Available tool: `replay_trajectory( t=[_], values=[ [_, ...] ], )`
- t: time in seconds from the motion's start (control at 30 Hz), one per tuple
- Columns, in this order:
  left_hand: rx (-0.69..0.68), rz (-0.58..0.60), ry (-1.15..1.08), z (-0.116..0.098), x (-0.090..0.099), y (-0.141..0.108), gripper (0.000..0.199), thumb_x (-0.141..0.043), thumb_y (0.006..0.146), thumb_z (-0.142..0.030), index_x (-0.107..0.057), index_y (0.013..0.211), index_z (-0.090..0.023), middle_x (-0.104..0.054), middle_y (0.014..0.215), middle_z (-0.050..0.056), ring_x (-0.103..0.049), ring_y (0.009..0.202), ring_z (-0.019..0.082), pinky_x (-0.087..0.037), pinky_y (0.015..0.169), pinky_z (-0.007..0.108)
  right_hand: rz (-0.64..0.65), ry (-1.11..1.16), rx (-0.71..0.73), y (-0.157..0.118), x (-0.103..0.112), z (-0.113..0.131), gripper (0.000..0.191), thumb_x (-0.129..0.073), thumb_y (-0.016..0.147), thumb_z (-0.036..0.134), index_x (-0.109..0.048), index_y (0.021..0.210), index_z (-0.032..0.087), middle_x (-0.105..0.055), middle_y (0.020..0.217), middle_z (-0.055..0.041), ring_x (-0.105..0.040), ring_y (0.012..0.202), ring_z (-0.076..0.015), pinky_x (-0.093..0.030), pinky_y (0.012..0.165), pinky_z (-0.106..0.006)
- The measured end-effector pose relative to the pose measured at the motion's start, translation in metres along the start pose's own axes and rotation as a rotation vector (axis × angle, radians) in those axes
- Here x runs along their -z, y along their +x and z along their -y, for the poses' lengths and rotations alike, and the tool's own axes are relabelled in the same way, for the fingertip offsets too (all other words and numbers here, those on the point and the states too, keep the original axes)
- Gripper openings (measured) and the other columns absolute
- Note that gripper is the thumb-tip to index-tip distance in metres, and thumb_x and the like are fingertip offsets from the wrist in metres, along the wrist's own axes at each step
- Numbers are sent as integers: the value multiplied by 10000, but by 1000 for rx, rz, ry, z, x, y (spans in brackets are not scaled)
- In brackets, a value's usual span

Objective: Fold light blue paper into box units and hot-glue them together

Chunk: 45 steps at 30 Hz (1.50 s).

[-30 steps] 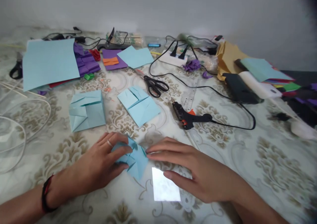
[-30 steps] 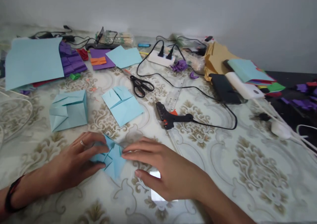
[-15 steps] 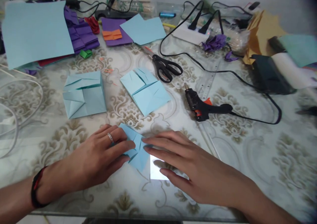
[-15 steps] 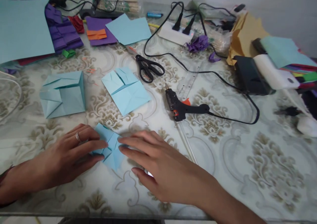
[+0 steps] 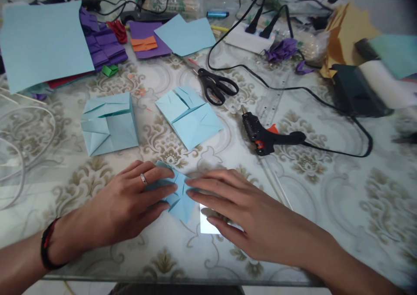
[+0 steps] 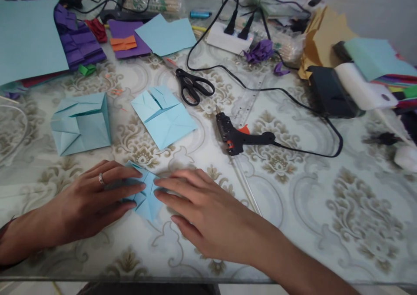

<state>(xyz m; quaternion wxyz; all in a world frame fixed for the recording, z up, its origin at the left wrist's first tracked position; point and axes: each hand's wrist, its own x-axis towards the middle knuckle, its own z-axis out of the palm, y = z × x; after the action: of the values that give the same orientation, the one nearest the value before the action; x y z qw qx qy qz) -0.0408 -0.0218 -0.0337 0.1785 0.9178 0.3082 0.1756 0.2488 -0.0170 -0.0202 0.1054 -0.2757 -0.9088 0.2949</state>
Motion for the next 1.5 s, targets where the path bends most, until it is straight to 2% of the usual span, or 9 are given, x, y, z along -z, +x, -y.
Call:
replay_trajectory(
  t=[0.3, 0.73, 0.93, 1.1, 1.23, 1.3, 1.33, 1.4, 1.5],
  values=[
    [-19, 50, -4, 1, 3, 3, 363, -624, 961, -110, -631, 1315, -192, -654, 1384, 97, -627, 1102, 256, -503, 939, 439, 11, -91, 8, 3, -3, 2, 369, -567, 1009, 204, -647, 1363, 141, -603, 1457, -114, -501, 1330, -299, -495, 1104, -504],
    [-39, 129, 88, 1, 6, 4, 431, -621, 966, -156, -595, 1392, -209, -665, 1426, 53, -599, 1134, 273, -488, 951, 451, -40, -171, 9, 5, -6, 4, 319, -578, 1024, 217, -665, 1322, 144, -652, 1413, -77, -498, 1301, -287, -475, 1052, -475],
    [-55, 101, 91, 1, 7, 7, 402, -628, 953, -146, -626, 1352, -189, -685, 1396, 70, -621, 1107, 282, -498, 928, 454, -62, -297, -16, 3, -2, 7, 308, -458, 1078, 227, -710, 1240, 156, -724, 1294, -80, -551, 1236, -282, -458, 1005, -474],
    [-59, 80, 80, 3, 4, 5, 369, -645, 955, -161, -629, 1322, -205, -670, 1371, 105, -646, 1108, 281, -507, 951, 458, -102, -305, -41, 0, 0, 6, 272, -489, 1067, 233, -730, 1176, 170, -750, 1214, -82, -585, 1177, -289, -462, 983, -491],
    [28, -33, 72, 3, 3, 4, 340, -640, 972, -237, -597, 1308, -215, -578, 1360, 152, -644, 1080, 258, -547, 919, 429, -209, -205, -23, 1, -1, -2, 248, -515, 1057, 229, -737, 1116, 133, -753, 1146, -100, -614, 1083, -272, -504, 941, -460],
    [50, -62, 108, 4, 5, 5, 448, -677, 954, -290, -541, 1376, -231, -522, 1422, 168, -603, 1190, 304, -529, 980, 493, -264, -123, -35, 4, -5, -6, 234, -520, 1051, 220, -738, 1082, 141, -747, 1088, -100, -621, 1032, -254, -523, 936, -446],
    [67, -19, 129, 4, 6, 7, 557, -686, 953, -295, -466, 1462, -241, -454, 1507, 188, -532, 1320, 342, -490, 1044, 544, -292, -82, -55, 6, -7, -8, 228, -520, 1049, 211, -734, 1094, 147, -738, 1063, -99, -620, 1007, -242, -533, 932, -433],
    [89, -7, 172, 5, 7, 9, 722, -698, 944, -349, -342, 1559, -221, -365, 1595, 229, -434, 1425, 395, -422, 1095, 619, -356, -58, -121, 9, -12, -8, 209, -530, 1035, 200, -728, 1082, 151, -712, 1029, -104, -605, 1017, -249, -541, 932, -440],
    [114, 55, 181, 3, 5, 11, 832, -687, 953, -403, -233, 1623, -213, -420, 1589, 219, -400, 1468, 376, -371, 1151, 605, -365, -87, -173, 16, -20, -3, 132, -619, 990, 208, -702, 1065, 139, -676, 1093, -117, -576, 1073, -270, -520, 973, -472]
  ],
)
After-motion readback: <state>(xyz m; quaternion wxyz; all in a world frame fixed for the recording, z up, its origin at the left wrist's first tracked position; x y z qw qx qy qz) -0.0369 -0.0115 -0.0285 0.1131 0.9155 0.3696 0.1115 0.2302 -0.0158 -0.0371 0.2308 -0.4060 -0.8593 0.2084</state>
